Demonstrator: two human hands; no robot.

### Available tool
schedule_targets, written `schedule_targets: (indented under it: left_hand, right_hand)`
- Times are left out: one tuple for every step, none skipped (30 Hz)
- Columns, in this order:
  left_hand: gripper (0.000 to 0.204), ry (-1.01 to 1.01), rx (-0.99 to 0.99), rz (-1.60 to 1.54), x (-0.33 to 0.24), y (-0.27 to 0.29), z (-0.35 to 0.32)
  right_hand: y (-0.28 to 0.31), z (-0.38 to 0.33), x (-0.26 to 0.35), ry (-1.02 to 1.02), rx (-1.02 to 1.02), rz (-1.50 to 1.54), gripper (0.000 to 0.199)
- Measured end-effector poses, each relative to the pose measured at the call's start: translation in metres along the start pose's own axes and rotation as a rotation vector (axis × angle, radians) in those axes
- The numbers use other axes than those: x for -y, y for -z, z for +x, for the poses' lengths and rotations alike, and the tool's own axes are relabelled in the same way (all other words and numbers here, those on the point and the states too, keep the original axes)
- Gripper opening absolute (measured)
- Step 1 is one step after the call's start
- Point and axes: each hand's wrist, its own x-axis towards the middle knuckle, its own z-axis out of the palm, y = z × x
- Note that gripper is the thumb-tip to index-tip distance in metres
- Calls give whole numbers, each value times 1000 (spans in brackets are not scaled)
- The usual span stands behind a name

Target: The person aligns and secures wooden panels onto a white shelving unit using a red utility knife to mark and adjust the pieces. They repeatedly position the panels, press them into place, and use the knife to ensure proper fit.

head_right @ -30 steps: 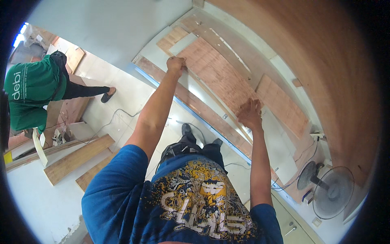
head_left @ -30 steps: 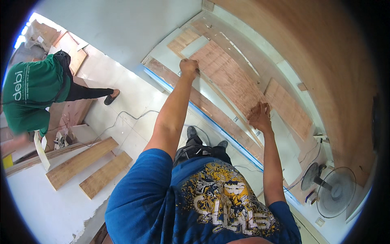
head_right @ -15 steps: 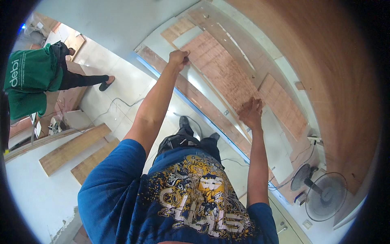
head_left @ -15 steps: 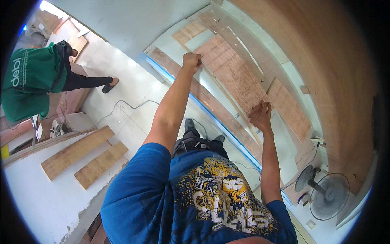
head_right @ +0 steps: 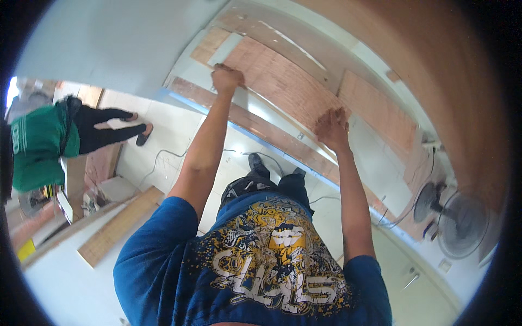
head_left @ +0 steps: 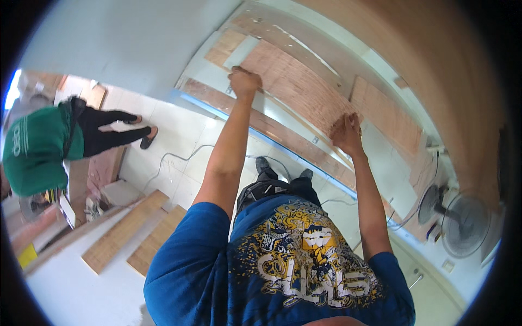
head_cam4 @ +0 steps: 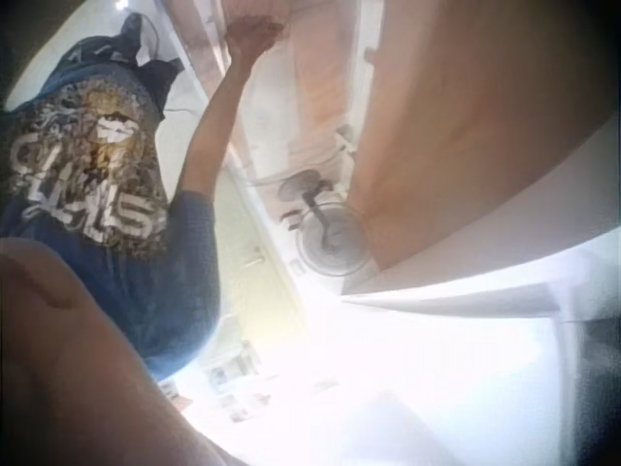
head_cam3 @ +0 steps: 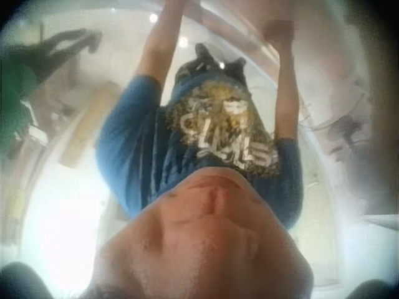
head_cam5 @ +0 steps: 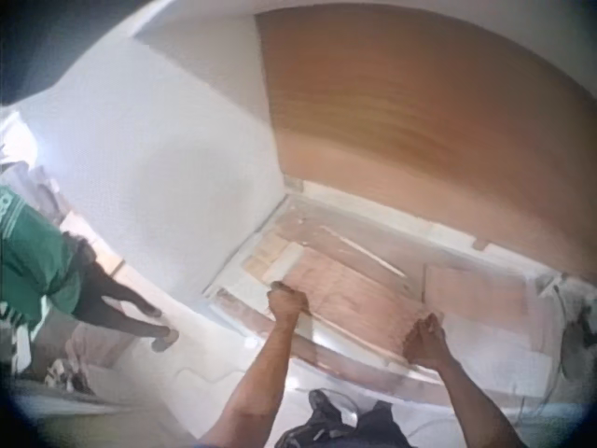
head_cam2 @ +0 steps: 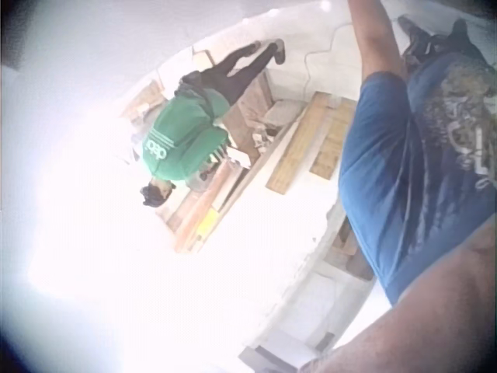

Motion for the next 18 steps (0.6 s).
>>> schedule_targets:
  left_hand:
    - [57,-43,29,13,-11,-4,-6]
    - [50,-96,40,17,-17,-4,-14]
    - [45,-150,62,17,-33,3,-30]
    - [46,-162,37,106,-18,8,-11]
    - [47,-172,11,194,-4,8,12]
    - [49,-178,-18,283,12,9,32]
    - [48,-193,-37,256,18,13,45]
    - [47,-208,-55,231,26,17,58]
    - [47,-224,-63,200,30,17,64]
    - [45,-155,44,139,19,8,54]
    - [44,-86,155,81,8,-1,45]
    - [43,-25,264,28,-5,-9,40]
    - [36,-109,254,31,9,-16,53]
    - [30,-205,242,36,33,-20,77]
    - [24,-324,284,233,42,-27,94]
    - [30,-909,106,844,96,27,164]
    - [31,-872,238,648,97,9,153]
    - [30,-339,302,65,142,112,217]
  right_hand:
    - [-4,1,-9,-28,-34,37,118]
    - [-8,-4,-21,-63,-52,60,116]
    - [-11,-13,-34,-112,-71,84,115]
    - [-7,-8,-20,-91,-72,112,113]
    - [-2,-7,-7,-69,-73,138,112]
    - [-3,-6,1,-34,-79,148,113]
    - [-4,-6,4,-6,-89,152,113]
    - [-5,-4,10,23,-99,155,114]
    - [-9,-2,13,0,-97,173,115]
    - [-14,-8,5,-56,-91,175,115]
    - [-19,-15,-3,-116,-85,177,116]
    - [-25,-20,-18,-78,-120,132,116]
    - [-34,-19,-28,-7,-160,102,116]
    - [-44,-17,-33,60,-209,77,116]
    - [-50,-14,-33,115,-244,149,115]
    - [-49,17,0,258,-311,258,114]
    - [-60,16,-22,258,-307,198,114]
    - [-33,37,36,396,-250,259,110]
